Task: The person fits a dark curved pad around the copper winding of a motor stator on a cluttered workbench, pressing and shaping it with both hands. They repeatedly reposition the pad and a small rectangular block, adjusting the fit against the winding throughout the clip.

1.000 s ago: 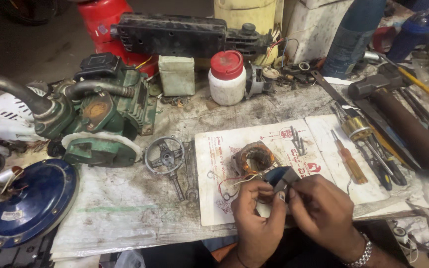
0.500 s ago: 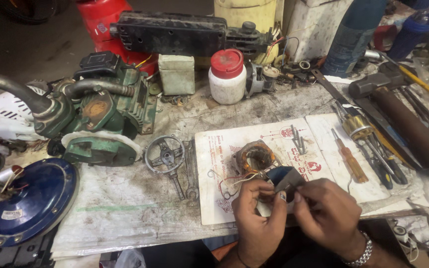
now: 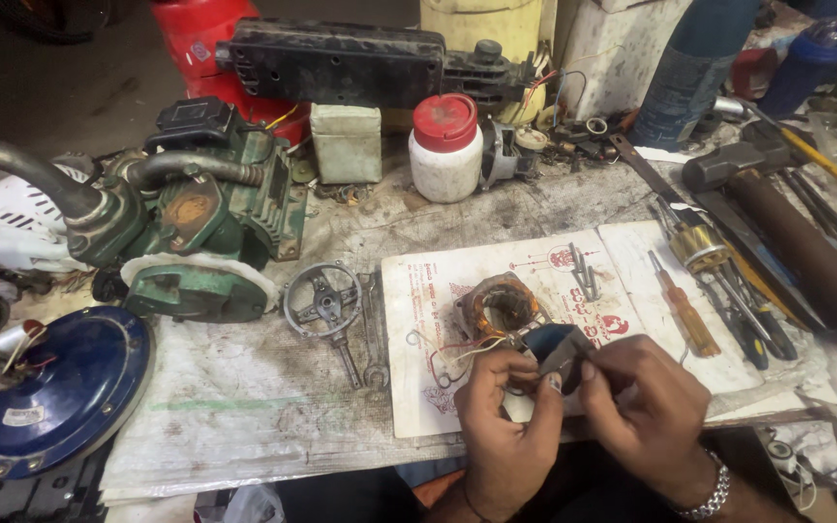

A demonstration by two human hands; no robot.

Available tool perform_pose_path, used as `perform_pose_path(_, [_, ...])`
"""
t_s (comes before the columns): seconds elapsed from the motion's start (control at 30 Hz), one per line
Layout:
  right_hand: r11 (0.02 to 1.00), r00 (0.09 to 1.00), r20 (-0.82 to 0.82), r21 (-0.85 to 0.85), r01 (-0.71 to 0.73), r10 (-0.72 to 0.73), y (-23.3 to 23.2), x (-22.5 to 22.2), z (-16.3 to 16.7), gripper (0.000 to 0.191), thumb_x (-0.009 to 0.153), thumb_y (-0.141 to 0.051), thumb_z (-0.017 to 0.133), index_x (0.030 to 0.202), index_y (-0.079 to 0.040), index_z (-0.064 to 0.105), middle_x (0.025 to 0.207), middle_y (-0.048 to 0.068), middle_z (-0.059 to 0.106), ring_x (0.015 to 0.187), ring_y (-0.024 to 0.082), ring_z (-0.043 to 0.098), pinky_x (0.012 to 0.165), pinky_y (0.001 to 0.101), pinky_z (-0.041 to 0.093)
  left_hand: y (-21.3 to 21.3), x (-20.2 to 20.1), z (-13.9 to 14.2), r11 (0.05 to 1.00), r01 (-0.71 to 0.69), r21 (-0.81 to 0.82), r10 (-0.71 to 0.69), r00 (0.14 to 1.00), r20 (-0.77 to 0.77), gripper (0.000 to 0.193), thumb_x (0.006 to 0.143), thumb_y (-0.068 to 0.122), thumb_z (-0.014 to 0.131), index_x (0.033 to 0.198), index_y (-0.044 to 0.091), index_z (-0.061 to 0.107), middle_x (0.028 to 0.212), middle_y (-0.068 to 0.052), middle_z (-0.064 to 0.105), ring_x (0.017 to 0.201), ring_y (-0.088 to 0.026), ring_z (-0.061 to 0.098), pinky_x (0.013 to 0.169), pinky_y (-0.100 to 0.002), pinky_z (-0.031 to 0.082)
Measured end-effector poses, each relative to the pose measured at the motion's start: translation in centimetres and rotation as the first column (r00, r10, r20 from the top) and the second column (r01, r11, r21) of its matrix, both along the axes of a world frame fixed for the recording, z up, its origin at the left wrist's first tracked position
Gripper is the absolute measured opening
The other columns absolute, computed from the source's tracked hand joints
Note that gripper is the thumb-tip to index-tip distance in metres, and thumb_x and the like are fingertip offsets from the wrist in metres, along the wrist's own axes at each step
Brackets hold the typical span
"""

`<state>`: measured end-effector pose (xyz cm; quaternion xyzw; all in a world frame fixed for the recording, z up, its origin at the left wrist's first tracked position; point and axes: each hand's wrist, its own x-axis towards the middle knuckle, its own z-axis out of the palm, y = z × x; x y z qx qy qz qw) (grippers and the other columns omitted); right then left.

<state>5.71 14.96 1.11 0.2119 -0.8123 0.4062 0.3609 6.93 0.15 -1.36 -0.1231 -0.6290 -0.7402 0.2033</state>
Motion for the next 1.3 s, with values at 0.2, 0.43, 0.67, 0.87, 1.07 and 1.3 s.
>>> perform_pose_path(0.2, [0.999, 1.000, -0.008, 0.053, -0.004, 0.005, 0.01, -0.16, -0.10, 0.014, 0.082, 0.001, 0.074, 0.092, 0.001, 0.065, 0.077, 0.010, 0.069, 0.058, 0.014, 0.064, 0.051, 0.0267, 0.048, -0.08, 0.08, 0.28, 1.000, 0.011, -0.003, -0.011, 1.000, 0.003, 0.024, 0.092, -0.005, 0.071, 0.111, -0.003, 0.056, 0.093, -0.010, 0.069, 0.085, -0.012, 0.065, 0.076, -0.026, 0.054])
perform_pose_path(0.43, [0.996, 0.997, -0.054, 0.061, -0.058, 0.061, 0.13, -0.30, -0.04, 0.015, 0.083, 0.001, 0.073, 0.094, 0.001, 0.063, 0.082, 0.010, 0.070, 0.064, 0.014, 0.066, 0.054, 0.0259, 0.050, -0.26, -0.02, 0.52, 1.000, 0.019, -0.008, -0.019, 1.000, -0.016, 0.023, 0.092, -0.005, 0.070, 0.110, -0.002, 0.056, 0.092, -0.010, 0.069, 0.085, -0.012, 0.066, 0.075, -0.026, 0.055])
perform_pose_path(0.67, [0.996, 0.993, -0.083, 0.017, -0.085, 0.086, 0.29, -0.33, 0.11, 0.014, 0.086, 0.001, 0.072, 0.095, 0.000, 0.061, 0.087, 0.009, 0.071, 0.070, 0.015, 0.069, 0.057, 0.0253, 0.051, -0.18, 0.08, 0.39, 1.000, 0.006, -0.016, -0.006, 1.000, -0.022, 0.024, 0.092, -0.006, 0.071, 0.110, -0.003, 0.056, 0.090, -0.010, 0.069, 0.084, -0.012, 0.066, 0.075, -0.026, 0.054])
perform_pose_path(0.87, [0.994, 0.994, 0.109, -0.107, -0.001, 0.012, 0.12, -0.48, 0.30, 0.011, 0.086, 0.004, 0.072, 0.095, 0.002, 0.066, 0.079, 0.008, 0.068, 0.061, 0.015, 0.062, 0.054, 0.0279, 0.048, -0.13, 0.03, 0.36, 1.000, -0.003, -0.015, 0.003, 1.000, -0.031, 0.024, 0.091, -0.006, 0.072, 0.109, -0.002, 0.056, 0.091, -0.009, 0.069, 0.084, -0.012, 0.067, 0.076, -0.026, 0.055])
perform_pose_path(1.07, [0.994, 0.998, -0.054, 0.103, -0.021, 0.026, -0.10, -0.22, 0.34, 0.014, 0.081, 0.001, 0.074, 0.092, 0.003, 0.065, 0.080, 0.012, 0.069, 0.062, 0.017, 0.065, 0.055, 0.0288, 0.049, 0.00, -0.03, 0.23, 1.000, -0.007, 0.003, 0.007, 1.000, -0.025, 0.024, 0.091, -0.007, 0.071, 0.110, -0.003, 0.057, 0.092, -0.010, 0.069, 0.085, -0.012, 0.066, 0.076, -0.026, 0.054])
perform_pose_path(1.3, [0.996, 0.994, -0.070, 0.032, -0.077, 0.080, 0.11, -0.32, 0.35, 0.014, 0.083, 0.001, 0.072, 0.094, 0.001, 0.063, 0.082, 0.009, 0.069, 0.066, 0.014, 0.067, 0.057, 0.0251, 0.050, -0.08, -0.07, 0.31, 1.000, 0.007, 0.003, -0.007, 1.000, 0.004, 0.024, 0.091, -0.006, 0.072, 0.109, -0.003, 0.057, 0.091, -0.009, 0.068, 0.083, -0.011, 0.066, 0.074, -0.026, 0.054])
